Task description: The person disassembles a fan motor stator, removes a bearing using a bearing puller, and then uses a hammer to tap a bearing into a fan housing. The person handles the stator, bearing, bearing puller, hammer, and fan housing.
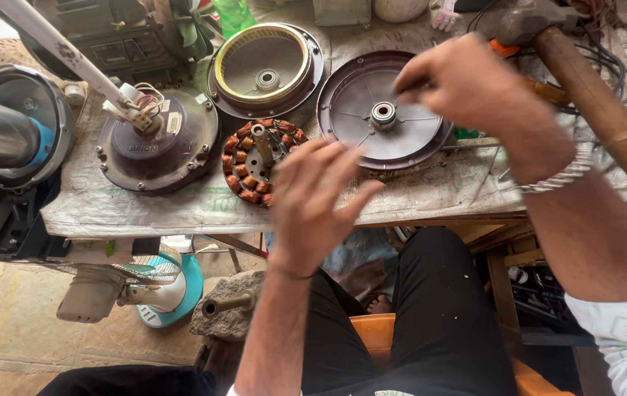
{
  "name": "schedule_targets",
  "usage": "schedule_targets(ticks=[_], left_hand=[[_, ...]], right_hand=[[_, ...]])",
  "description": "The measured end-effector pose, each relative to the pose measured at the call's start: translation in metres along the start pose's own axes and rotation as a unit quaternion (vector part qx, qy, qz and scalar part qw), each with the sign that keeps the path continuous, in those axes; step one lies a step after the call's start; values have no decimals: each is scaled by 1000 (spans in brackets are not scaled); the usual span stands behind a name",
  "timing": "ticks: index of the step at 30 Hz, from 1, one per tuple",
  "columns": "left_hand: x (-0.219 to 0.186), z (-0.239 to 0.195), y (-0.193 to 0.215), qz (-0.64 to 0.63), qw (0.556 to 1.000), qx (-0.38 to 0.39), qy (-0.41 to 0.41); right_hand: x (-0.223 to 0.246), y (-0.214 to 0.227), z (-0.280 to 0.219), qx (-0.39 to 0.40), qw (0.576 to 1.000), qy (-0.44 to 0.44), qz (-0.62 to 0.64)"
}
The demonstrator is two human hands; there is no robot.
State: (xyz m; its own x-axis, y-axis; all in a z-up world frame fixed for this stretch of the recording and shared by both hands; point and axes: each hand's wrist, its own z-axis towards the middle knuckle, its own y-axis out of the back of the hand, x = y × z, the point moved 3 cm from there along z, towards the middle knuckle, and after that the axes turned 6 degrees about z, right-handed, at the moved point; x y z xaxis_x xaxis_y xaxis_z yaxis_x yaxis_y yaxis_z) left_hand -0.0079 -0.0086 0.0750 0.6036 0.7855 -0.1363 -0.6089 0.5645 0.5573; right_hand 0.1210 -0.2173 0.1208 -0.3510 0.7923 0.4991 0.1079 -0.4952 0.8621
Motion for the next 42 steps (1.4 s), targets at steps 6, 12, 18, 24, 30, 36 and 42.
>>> schedule_targets(ticks=[6, 12, 18, 24, 30, 36, 42], left_hand=[[-5, 28, -47, 71, 986, 144, -49], [8, 34, -48, 3, 994, 108, -4], [-7, 29, -38, -34, 996, 61, 52], [-15, 26, -21, -78, 994, 16, 76], [-9, 27, -18, -88, 992, 1, 87], [-7, 15, -29, -66, 995, 20, 71], [-6, 5, -35, -56, 996, 63, 28]], right_hand=[[-16, 35, -50, 94, 952, -159, -244], [-12, 1, -71, 11, 970, -55, -237], [-49, -34, -80, -156, 947, 147, -240], [-80, -17, -60, -155, 939, 63, -300], [7, -44, -88, 47, 856, 236, -458], [16, -53, -97, 82, 969, 205, -112], [-48, -3, -77, -87, 940, 124, -305]])
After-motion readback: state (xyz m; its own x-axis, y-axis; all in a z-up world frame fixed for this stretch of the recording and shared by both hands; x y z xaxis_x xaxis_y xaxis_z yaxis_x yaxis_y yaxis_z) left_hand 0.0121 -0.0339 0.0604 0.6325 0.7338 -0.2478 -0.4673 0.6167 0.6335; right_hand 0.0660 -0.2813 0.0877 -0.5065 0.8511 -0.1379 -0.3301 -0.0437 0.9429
